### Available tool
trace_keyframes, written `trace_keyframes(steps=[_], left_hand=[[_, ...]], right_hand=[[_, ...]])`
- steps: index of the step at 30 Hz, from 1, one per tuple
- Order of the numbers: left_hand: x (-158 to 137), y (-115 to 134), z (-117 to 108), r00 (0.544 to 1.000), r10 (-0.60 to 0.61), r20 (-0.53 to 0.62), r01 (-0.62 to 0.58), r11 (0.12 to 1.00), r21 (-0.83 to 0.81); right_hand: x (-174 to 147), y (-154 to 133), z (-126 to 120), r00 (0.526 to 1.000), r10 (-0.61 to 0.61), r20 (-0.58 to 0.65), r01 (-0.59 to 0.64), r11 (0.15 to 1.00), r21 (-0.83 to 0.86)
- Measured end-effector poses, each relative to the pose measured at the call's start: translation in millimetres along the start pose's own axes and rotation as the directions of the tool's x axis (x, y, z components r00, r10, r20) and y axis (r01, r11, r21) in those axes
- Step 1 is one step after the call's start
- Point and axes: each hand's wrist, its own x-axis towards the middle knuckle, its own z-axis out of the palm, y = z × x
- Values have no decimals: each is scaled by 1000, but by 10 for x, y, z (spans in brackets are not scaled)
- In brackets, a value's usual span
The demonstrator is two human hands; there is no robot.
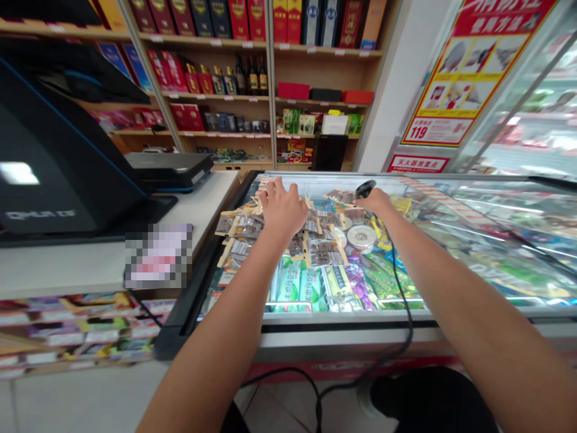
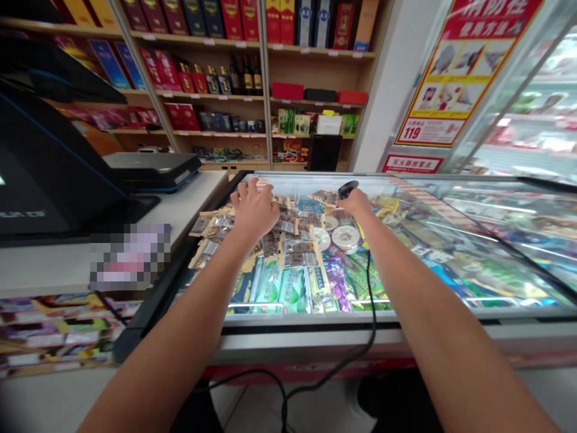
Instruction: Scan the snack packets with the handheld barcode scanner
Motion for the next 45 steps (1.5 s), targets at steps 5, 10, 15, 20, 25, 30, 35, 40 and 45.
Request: trace_keyframes(steps=[5, 10, 15, 20, 25, 30, 35, 40, 45], left_hand=[[81, 74, 47, 999, 33, -26, -41, 926, -374], [201, 169, 158, 935, -107, 339, 350, 445, -824], [184, 141, 210, 918, -73, 391, 391, 344, -854], [200, 59, 295, 937, -31, 348, 333, 386, -860], [318, -138, 351, 968, -154, 196, 245, 444, -862], [398, -332, 380, 959, -258, 115, 238, 518, -822], [377, -321, 349, 928, -319, 190, 313, 398, -862], [358, -301, 322, 918, -328, 223, 336, 345, -876], [387, -306, 326, 921, -339, 190, 307, 336, -890]], right_hand=[[-137, -76, -156, 1000, -8, -12, 9, 994, 105], [-489, -32, -337, 983, -181, -33, 176, 872, 456], [-854, -13, -422, 919, -388, 76, 197, 617, 762], [-1008, -94, -465, 872, -476, 115, 223, 594, 773], [-1005, -28, -580, 865, -497, 75, 352, 706, 614], [-1088, 21, -712, 747, -610, 266, 440, 753, 490], [-1130, 7, -674, 694, -636, 337, 374, 719, 586], [-1112, 38, -654, 713, -622, 324, 323, 701, 635], [-1053, 26, -666, 758, -596, 266, 371, 729, 576]])
